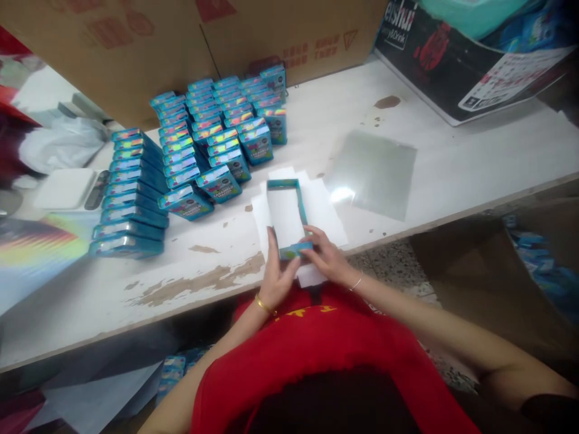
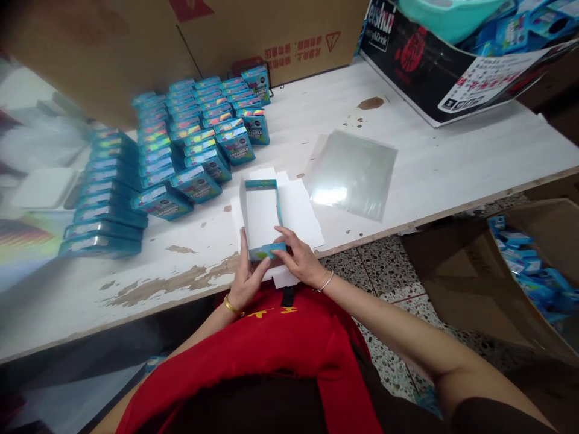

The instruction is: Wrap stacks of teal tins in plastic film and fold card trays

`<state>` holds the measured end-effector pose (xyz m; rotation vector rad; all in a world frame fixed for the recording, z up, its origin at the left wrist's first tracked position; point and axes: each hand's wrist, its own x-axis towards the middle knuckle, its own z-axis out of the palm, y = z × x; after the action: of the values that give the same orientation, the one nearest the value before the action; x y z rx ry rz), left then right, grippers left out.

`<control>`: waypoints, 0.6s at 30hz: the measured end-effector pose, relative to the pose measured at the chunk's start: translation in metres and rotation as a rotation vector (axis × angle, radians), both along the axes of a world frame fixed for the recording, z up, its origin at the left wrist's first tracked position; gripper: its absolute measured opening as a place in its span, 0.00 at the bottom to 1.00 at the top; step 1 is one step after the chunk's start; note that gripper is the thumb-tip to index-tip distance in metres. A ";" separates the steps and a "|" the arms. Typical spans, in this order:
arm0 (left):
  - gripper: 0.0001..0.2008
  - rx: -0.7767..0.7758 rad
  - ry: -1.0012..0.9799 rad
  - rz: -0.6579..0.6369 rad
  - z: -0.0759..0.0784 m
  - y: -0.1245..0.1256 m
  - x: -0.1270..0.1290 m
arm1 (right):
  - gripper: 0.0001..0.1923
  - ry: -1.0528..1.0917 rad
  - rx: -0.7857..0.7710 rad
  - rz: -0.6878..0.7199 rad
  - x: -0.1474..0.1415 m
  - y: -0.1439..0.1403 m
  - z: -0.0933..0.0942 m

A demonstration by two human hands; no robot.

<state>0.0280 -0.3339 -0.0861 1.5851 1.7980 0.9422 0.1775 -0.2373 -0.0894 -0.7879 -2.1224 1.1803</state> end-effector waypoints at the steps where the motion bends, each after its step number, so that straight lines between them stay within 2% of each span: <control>1: 0.35 0.006 -0.034 0.097 0.001 0.002 0.004 | 0.25 0.016 0.000 -0.023 -0.001 0.000 -0.002; 3: 0.31 0.034 -0.118 0.283 0.003 0.008 0.009 | 0.21 0.015 0.063 -0.053 -0.003 -0.001 -0.006; 4: 0.30 0.047 -0.137 0.331 0.003 0.010 0.011 | 0.17 0.001 0.119 -0.053 -0.003 -0.001 -0.008; 6: 0.30 0.066 -0.150 0.395 0.002 0.015 0.012 | 0.13 -0.053 0.259 0.002 -0.003 -0.002 -0.012; 9: 0.32 0.052 -0.138 0.429 -0.001 0.018 0.013 | 0.14 -0.183 0.477 0.076 -0.002 -0.004 -0.016; 12: 0.32 0.061 -0.054 0.410 0.002 0.015 0.011 | 0.10 -0.302 0.561 0.034 -0.004 -0.007 -0.017; 15: 0.33 0.180 0.210 0.367 0.015 0.006 0.003 | 0.10 -0.344 0.507 0.045 -0.009 -0.007 -0.015; 16: 0.31 0.210 0.328 0.309 0.021 0.004 -0.001 | 0.10 -0.353 0.484 0.058 -0.010 -0.006 -0.014; 18: 0.23 0.195 0.557 0.102 0.034 0.002 -0.007 | 0.09 -0.373 0.449 0.089 -0.012 -0.004 -0.012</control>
<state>0.0211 -0.3316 -0.0526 2.0441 2.2285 0.7875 0.1657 -0.2413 -0.1013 -0.7502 -2.6189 0.5824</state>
